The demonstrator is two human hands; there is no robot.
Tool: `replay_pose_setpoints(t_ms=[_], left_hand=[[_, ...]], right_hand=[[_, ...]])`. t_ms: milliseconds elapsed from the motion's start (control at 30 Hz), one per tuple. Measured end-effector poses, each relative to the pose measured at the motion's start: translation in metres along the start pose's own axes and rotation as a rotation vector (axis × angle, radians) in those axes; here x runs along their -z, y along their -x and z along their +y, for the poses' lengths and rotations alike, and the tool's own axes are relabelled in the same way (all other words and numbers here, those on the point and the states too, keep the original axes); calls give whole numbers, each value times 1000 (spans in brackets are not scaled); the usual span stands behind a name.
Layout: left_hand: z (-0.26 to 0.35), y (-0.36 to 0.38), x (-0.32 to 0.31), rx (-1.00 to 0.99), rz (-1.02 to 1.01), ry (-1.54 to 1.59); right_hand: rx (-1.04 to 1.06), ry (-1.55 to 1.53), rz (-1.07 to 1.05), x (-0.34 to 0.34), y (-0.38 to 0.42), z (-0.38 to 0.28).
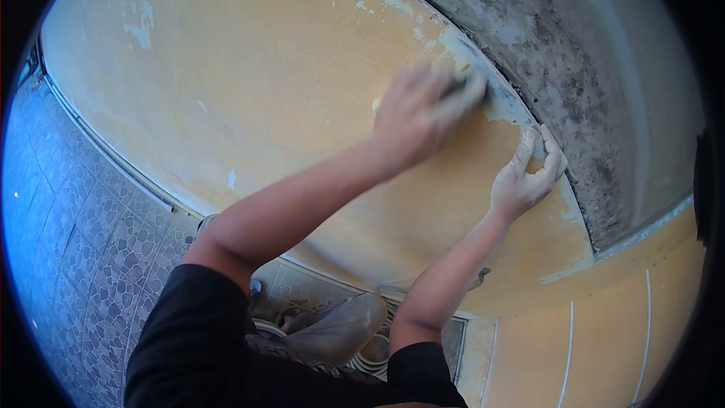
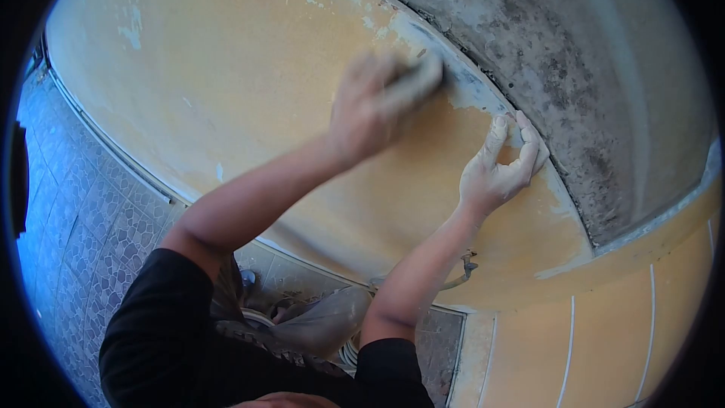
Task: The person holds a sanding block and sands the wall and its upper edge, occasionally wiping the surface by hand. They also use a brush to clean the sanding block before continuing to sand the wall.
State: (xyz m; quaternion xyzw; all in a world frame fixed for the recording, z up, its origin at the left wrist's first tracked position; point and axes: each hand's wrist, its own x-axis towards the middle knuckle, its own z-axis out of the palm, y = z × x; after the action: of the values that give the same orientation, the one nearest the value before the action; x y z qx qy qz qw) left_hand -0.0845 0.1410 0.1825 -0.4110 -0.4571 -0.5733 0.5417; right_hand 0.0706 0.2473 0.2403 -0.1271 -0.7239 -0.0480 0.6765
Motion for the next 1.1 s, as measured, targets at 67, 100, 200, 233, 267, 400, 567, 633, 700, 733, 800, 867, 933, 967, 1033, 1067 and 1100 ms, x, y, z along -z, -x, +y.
replay_pose_setpoints(t_ms=[67, 100, 200, 233, 267, 400, 567, 633, 700, 733, 800, 867, 933, 967, 1033, 1067, 1100], left_hand=[[14, 55, 20, -125, -239, 31], [13, 53, 23, -126, -239, 33], [1, 16, 18, -51, -177, -23], [-7, -14, 15, 52, -75, 31], [-13, -37, 8, 80, 36, 25], [15, 8, -6, 23, -72, 77], [18, 43, 8, -104, -276, 95], [1, 1, 8, -12, -169, 36], [-4, -23, 1, 57, -42, 26], [-2, -21, 0, 56, -22, 35], [8, 4, 3, 37, -110, 33], [17, 61, 21, -76, -301, 12], [12, 61, 30, -100, -325, 25], [9, 58, 29, -114, -345, 28], [1, 10, 15, -32, -219, 14], [-2, -19, 7, 1, -128, 28], [-1, -39, -1, 28, -36, 41]], right_hand=[[7, 72, 12, 0, 3, -2], [-6, 72, 16, 0, 4, -5], [-1, 19, 24, -2, 0, -5], [6, -25, 3, 1, 2, -3], [7, -20, 6, 0, 1, -2], [5, 9, 27, -4, 1, 1], [-14, 72, 64, -5, 1, -3], [55, -22, -2, 2, 1, 0], [58, -33, 7, 1, 0, 2], [56, -50, 8, 1, 1, 2], [51, -29, 35, -5, 3, 6], [66, 22, 60, -6, 2, 3], [67, 25, 62, -4, 4, 4], [75, 21, 55, -6, 3, 6], [63, 11, 37, -1, 5, 11], [89, -58, 26, 1, 5, 13], [114, -128, 21, 1, 4, 15]])
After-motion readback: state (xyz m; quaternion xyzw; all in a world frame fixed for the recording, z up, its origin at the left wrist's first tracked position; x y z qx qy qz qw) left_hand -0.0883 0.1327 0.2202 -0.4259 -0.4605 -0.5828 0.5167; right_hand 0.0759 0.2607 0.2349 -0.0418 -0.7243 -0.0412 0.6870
